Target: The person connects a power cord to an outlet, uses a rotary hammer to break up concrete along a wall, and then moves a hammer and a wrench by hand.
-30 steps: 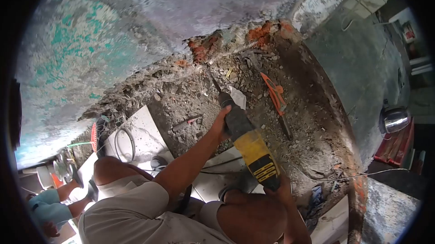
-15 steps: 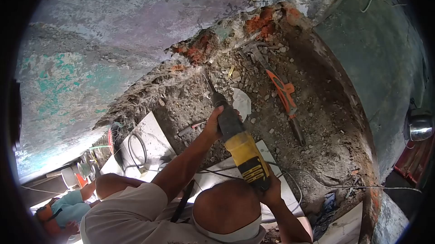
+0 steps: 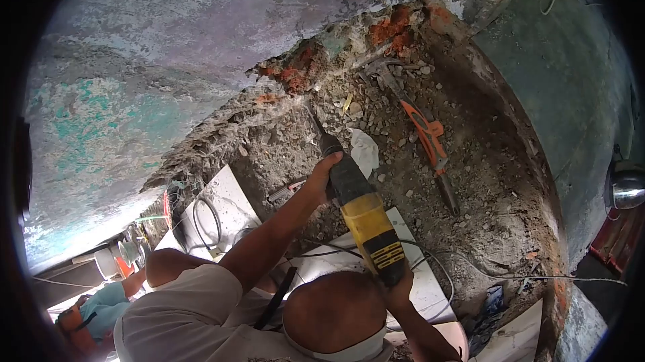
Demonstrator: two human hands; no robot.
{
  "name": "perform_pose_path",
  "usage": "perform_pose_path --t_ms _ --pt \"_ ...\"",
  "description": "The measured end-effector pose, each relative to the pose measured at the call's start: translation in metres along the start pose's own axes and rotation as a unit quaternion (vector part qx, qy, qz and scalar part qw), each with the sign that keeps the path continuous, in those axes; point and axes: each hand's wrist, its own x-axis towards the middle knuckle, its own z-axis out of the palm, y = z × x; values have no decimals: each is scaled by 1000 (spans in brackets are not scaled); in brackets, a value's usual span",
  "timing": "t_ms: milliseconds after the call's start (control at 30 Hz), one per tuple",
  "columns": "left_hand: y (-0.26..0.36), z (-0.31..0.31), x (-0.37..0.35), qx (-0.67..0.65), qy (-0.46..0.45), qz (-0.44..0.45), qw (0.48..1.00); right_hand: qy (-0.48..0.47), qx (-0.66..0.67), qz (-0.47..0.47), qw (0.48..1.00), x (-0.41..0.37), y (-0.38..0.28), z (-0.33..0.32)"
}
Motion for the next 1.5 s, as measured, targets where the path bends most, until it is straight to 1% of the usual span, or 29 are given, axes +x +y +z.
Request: perform_pose_path --t_ms 100,167,200,300,367,400,467,500,567,600,667,733,767,800,867,900,933,1000,1033,1100,1133,1167,1200,1300,1333,1400,1433,1467,1500 --pt "8 6 1 36 24 -7 999 -8 -18 -14 1000 2 2 1" --pt "16 18 -5 67 53 -34 996 -25 71 64 995 6 -18 6" --pt "18 21 -8 69 51 -28 996 -27 73 58 995 8 -13 7" --pt "15 25 -10 55 29 -8 998 -11 -2 -2 1000 19 -10 5" --pt "7 25 -10 60 48 23 997 -40 66 8 997 13 -46 -3" --pt "5 29 -16 56 45 29 997 -43 62 2 997 8 -62 -9" --pt "3 40 -35 -14 28 28 999 -59 -91 -29 994 -3 -88 -18" --pt "7 44 -36 -17 24 34 999 -61 -95 -36 993 -2 -88 -21" --pt "4 51 -44 -13 11 64 998 -60 -9 -105 993 -11 -90 -30" --pt "7 56 -44 -22 9 69 997 -65 -17 -109 992 -11 -95 -33" --pt "21 76 -51 0 -9 75 997 -62 61 -47 995 -20 -133 -33" --pt "32 89 -52 -10 -15 71 997 -54 69 -38 995 -17 -165 -32" --pt "37 94 -52 -10 -2 61 998 -45 84 -31 995 -13 -179 -30" --pt "43 97 -53 -12 12 51 999 -47 75 -34 996 -8 -190 -28" --pt "56 99 -55 -10 7 53 998 -67 79 -30 994 0 -208 -23" --pt "62 100 -56 -1 7 55 998 -46 67 -39 996 3 -214 -16" --pt "68 101 -58 -12 4 54 998 -47 55 -38 997 5 -222 -12" --pt "80 101 -64 -55 -64 65 994 -24 50 -27 998 9 -239 -2" --pt "85 100 -64 -65 -67 64 994 -29 58 -31 997 12 -245 0" --pt "93 102 -60 -72 -30 28 997 -23 33 -24 999 15 -269 6" --pt "97 103 -56 -82 -33 27 996 -18 18 -17 1000 17 -285 11" --pt "101 103 -52 -120 -74 17 990 -21 7 -38 999 20 -299 17" --pt "105 103 -48 -158 -113 8 981 -22 -2 -36 999 27 -313 20" --pt "128 109 -57 -187 -109 6 976 -27 -69 -9 997 54 -358 25" --pt "133 109 -47 -190 -111 5 975 -24 -88 1 996 63 -376 32" --pt "141 107 -23 -261 -193 23 945 -17 -119 12 993 80 -407 49" --pt "147 107 -21 -281 -215 26 935 -10 -145 21 989 86 -420 59" --pt "152 107 -22 -285 -217 23 933 -7 -150 23 988 90 -431 68" --pt "158 107 -22 -310 -233 39 921 -1 -163 31 986 94 -440 77"
